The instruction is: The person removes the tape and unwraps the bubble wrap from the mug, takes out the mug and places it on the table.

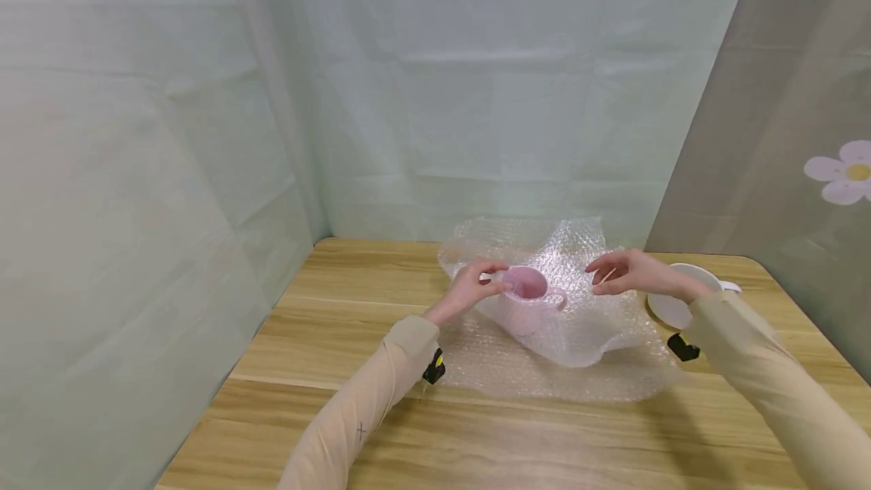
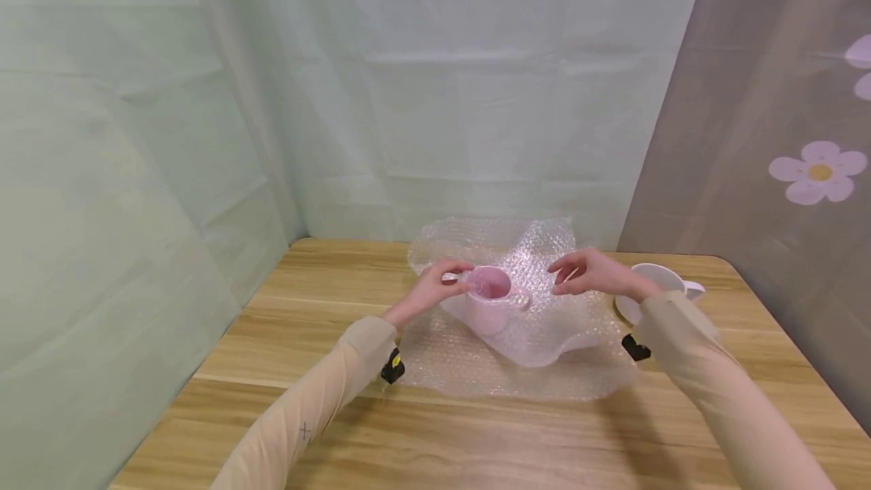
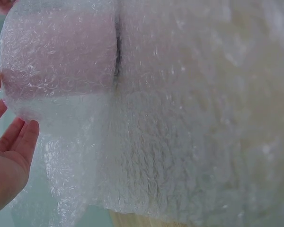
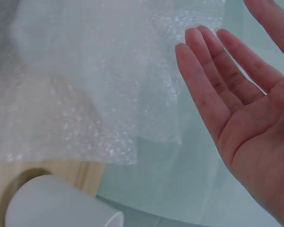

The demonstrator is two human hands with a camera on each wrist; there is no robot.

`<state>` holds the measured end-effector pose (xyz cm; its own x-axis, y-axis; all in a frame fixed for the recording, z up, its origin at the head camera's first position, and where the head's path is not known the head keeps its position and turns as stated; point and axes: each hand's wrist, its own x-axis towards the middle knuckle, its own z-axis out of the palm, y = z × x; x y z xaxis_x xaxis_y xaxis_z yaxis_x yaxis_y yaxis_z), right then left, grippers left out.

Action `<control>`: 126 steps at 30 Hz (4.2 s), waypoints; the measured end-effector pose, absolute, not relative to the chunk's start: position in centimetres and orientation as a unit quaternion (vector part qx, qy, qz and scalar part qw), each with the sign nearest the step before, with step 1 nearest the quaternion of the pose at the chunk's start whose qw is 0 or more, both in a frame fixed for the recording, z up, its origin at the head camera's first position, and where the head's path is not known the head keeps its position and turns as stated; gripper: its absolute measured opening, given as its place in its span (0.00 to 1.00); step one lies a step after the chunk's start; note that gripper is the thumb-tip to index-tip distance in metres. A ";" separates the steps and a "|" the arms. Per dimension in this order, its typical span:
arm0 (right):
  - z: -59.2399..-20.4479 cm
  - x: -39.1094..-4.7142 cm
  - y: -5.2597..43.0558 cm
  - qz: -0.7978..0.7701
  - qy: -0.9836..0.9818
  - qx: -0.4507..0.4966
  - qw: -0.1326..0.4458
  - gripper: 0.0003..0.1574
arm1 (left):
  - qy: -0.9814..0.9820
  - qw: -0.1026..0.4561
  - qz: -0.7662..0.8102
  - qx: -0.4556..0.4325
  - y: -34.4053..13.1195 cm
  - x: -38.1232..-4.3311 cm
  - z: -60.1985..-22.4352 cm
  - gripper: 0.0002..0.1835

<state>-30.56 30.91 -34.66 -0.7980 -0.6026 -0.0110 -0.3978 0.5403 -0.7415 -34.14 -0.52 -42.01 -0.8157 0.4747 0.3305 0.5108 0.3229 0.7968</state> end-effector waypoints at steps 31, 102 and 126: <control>-34.6 -35.0 24.9 -0.422 0.851 -0.295 0.109 0.23 | -0.810 0.020 -0.498 -0.311 -0.1 -33.9 -42.1 0.19; -40.2 -34.5 25.7 -0.459 0.837 -0.274 0.118 0.34 | -0.833 -0.003 -0.434 -0.342 -3.6 -33.2 -41.7 0.18; -40.2 -34.2 25.7 -0.456 0.833 -0.292 0.110 0.34 | -0.727 -0.050 -0.528 -0.436 -6.2 -30.6 -38.4 0.15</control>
